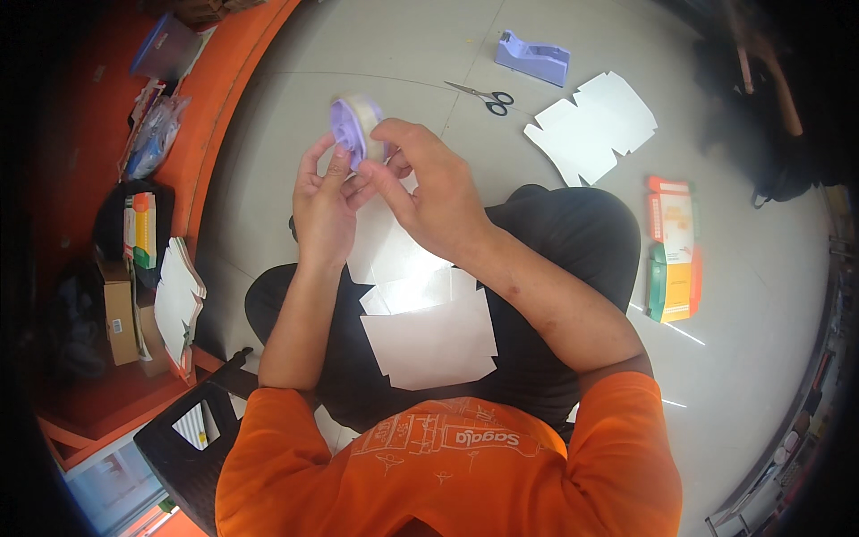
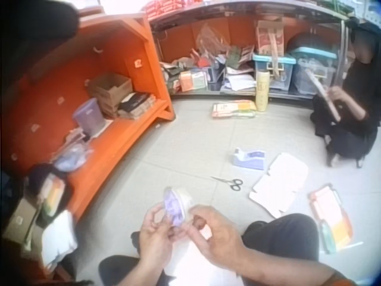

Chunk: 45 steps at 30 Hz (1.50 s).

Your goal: The person sits on the floor and assembles white paper boxes by folding the flaps and securing them with clear adhesive tape. They use scissors to cut the tape and handle multiple flat paper pieces, stacking the finished boxes.

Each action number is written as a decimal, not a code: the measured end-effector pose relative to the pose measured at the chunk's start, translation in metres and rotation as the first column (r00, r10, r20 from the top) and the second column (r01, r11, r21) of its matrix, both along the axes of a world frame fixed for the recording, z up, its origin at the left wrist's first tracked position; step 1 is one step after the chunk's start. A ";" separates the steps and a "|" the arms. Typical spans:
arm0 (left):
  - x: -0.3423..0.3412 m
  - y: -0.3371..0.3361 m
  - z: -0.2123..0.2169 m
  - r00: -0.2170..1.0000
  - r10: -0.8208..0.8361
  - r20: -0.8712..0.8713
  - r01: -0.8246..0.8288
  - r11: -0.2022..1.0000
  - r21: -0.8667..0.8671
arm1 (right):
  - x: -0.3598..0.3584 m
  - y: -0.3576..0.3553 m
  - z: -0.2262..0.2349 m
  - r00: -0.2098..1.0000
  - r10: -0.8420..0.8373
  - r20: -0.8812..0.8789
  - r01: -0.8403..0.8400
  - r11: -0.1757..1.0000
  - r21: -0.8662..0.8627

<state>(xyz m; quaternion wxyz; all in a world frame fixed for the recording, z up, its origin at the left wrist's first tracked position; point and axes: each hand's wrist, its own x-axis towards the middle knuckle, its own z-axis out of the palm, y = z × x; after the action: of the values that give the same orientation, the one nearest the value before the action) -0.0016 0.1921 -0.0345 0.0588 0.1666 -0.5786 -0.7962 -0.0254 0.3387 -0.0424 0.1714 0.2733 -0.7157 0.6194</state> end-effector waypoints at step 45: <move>0.007 0.009 -0.003 0.995 -0.051 -0.091 0.043 0.996 -0.084 | -0.030 0.023 0.000 0.501 0.709 0.496 -0.055 0.598 -0.800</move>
<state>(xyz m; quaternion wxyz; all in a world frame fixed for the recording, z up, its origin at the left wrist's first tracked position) 0.0056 0.2011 -0.0375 0.0738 0.1132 -0.6110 -0.7800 -0.0550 0.3620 -0.0420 -0.2268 0.0545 -0.3338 0.9133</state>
